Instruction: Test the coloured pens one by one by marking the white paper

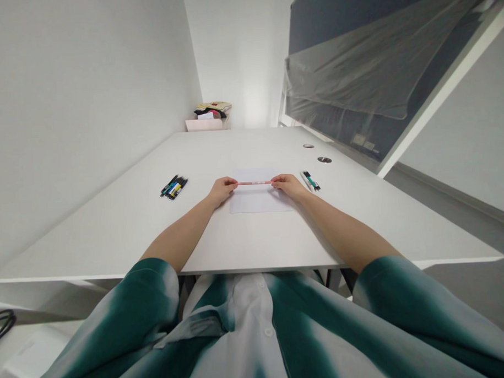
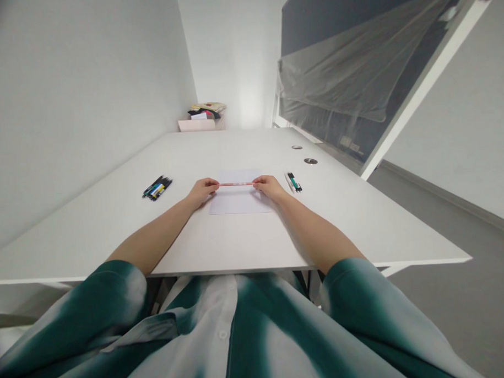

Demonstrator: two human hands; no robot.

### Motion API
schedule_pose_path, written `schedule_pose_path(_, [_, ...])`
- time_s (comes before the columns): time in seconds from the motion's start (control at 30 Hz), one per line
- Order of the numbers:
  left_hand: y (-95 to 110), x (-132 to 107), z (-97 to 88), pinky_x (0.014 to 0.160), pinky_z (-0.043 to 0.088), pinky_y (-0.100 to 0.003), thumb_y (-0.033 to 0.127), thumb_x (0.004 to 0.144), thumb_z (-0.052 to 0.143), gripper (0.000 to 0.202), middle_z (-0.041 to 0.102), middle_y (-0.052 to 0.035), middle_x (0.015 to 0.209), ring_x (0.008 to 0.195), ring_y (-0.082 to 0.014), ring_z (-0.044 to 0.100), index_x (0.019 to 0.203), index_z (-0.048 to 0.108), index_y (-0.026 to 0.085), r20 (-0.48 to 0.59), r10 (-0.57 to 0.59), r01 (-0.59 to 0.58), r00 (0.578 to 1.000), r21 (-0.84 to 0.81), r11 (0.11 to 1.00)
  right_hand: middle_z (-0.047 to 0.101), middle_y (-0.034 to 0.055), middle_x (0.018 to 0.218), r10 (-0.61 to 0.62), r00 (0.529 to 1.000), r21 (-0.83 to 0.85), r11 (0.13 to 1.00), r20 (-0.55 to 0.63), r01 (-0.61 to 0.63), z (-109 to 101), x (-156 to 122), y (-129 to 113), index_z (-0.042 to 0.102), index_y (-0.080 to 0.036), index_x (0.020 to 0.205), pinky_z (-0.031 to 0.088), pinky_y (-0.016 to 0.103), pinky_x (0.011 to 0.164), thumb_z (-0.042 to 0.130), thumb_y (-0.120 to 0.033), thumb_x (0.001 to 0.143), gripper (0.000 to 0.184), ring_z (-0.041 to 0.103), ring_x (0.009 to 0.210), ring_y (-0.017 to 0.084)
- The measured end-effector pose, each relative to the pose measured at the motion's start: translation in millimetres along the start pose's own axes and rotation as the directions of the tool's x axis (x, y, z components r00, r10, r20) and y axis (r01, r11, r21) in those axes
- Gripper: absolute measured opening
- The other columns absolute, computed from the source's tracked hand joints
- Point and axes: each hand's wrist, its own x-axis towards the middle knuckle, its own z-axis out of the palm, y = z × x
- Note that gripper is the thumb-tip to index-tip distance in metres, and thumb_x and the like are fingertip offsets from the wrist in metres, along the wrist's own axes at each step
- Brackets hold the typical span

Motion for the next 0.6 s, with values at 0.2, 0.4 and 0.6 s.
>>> schedule_pose_path(0.2, [0.0,-0.3,0.6,0.059,0.038,-0.025,0.021,0.063,0.073,0.013,0.060,-0.0001,0.065,0.058,-0.0100,0.048,0.073,0.066,0.015,-0.013,0.006,-0.005,1.000,0.007,1.000,0.062,0.0022,0.066,-0.002,1.000,0.002,1.000,-0.016,0.002,2.7,1.4,2.9,0.069,-0.015,0.079,0.043,0.031,0.067,0.078,-0.031,0.061,0.026,0.053,0.065,0.014])
schedule_pose_path(0.4, [2.4,-2.7,1.4,0.059,0.037,-0.026,0.020,0.067,0.072,0.010,0.057,0.0010,0.062,0.056,-0.0097,0.045,0.073,0.066,0.014,-0.024,-0.001,0.002,1.000,0.027,1.000,0.063,0.0027,0.068,-0.010,1.000,-0.040,0.999,-0.020,0.010,1.8,1.7,3.6,0.069,-0.015,0.079,0.042,0.030,0.065,0.076,-0.035,0.062,0.027,0.052,0.064,0.014])
schedule_pose_path(0.6, [3.3,-2.9,1.7,0.059,0.038,-0.026,0.020,0.070,0.069,0.007,0.056,0.0010,0.061,0.056,-0.0104,0.046,0.072,0.066,0.015,-0.019,-0.006,0.007,1.000,0.031,0.999,0.064,0.0032,0.068,-0.019,1.000,-0.055,0.998,-0.014,0.018,1.1,1.8,3.8,0.070,-0.015,0.077,0.042,0.029,0.064,0.075,-0.035,0.064,0.025,0.050,0.063,0.014])
